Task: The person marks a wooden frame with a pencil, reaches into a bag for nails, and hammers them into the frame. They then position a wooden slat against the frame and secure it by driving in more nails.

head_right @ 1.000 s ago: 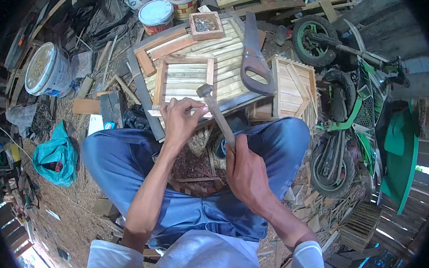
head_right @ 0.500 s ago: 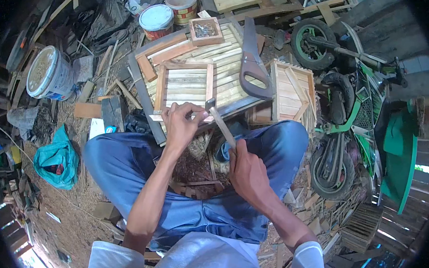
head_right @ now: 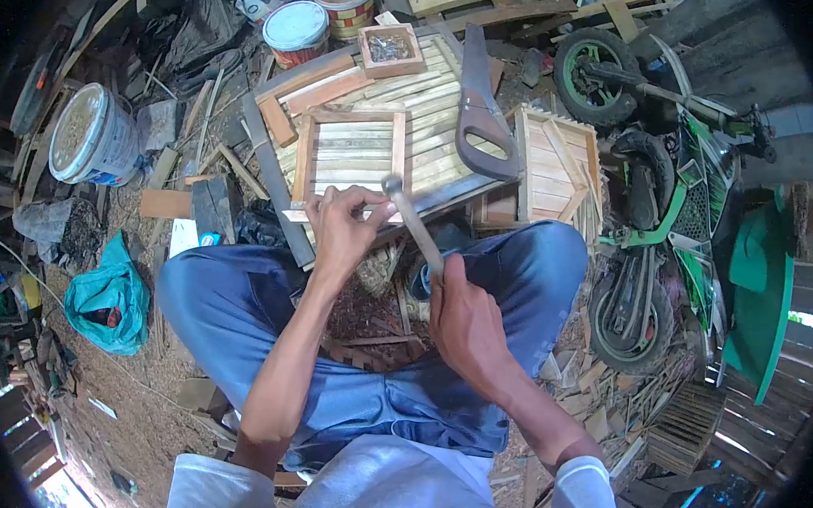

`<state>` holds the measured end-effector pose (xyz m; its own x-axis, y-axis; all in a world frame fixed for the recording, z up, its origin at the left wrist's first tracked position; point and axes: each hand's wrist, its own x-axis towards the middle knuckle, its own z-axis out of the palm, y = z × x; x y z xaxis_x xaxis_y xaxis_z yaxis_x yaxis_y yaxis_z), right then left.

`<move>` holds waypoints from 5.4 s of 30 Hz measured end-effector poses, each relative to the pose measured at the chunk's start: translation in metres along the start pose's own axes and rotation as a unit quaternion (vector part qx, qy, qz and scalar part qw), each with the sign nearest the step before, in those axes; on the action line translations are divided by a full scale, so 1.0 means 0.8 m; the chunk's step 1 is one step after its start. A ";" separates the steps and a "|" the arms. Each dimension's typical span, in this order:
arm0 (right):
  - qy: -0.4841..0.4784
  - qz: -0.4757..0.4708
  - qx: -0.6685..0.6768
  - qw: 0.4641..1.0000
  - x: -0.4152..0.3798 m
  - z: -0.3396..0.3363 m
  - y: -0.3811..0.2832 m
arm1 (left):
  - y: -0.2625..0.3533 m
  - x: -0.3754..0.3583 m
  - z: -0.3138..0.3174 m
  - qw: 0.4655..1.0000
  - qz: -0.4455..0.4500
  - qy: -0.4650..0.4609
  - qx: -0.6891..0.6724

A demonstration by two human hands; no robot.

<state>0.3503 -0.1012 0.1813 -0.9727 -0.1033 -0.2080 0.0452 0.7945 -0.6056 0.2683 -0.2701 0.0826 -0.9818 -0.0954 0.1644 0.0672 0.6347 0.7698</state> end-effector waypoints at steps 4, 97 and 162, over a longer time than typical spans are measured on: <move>-0.034 0.016 -0.055 0.998 0.003 -0.008 0.001 | 0.001 0.003 -0.004 0.999 -0.020 -0.033 0.015; -0.010 0.050 0.089 0.995 -0.029 -0.036 0.005 | -0.007 0.000 -0.012 0.998 0.046 -0.052 -0.007; 0.010 -0.037 -0.010 0.999 -0.009 -0.017 0.002 | -0.022 0.077 0.040 0.967 0.009 0.016 0.253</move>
<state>0.3544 -0.0911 0.1923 -0.9776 -0.1497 -0.1476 -0.0310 0.7971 -0.6031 0.2008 -0.2629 0.0593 -0.9749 -0.0995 0.1991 -0.0200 0.9300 0.3670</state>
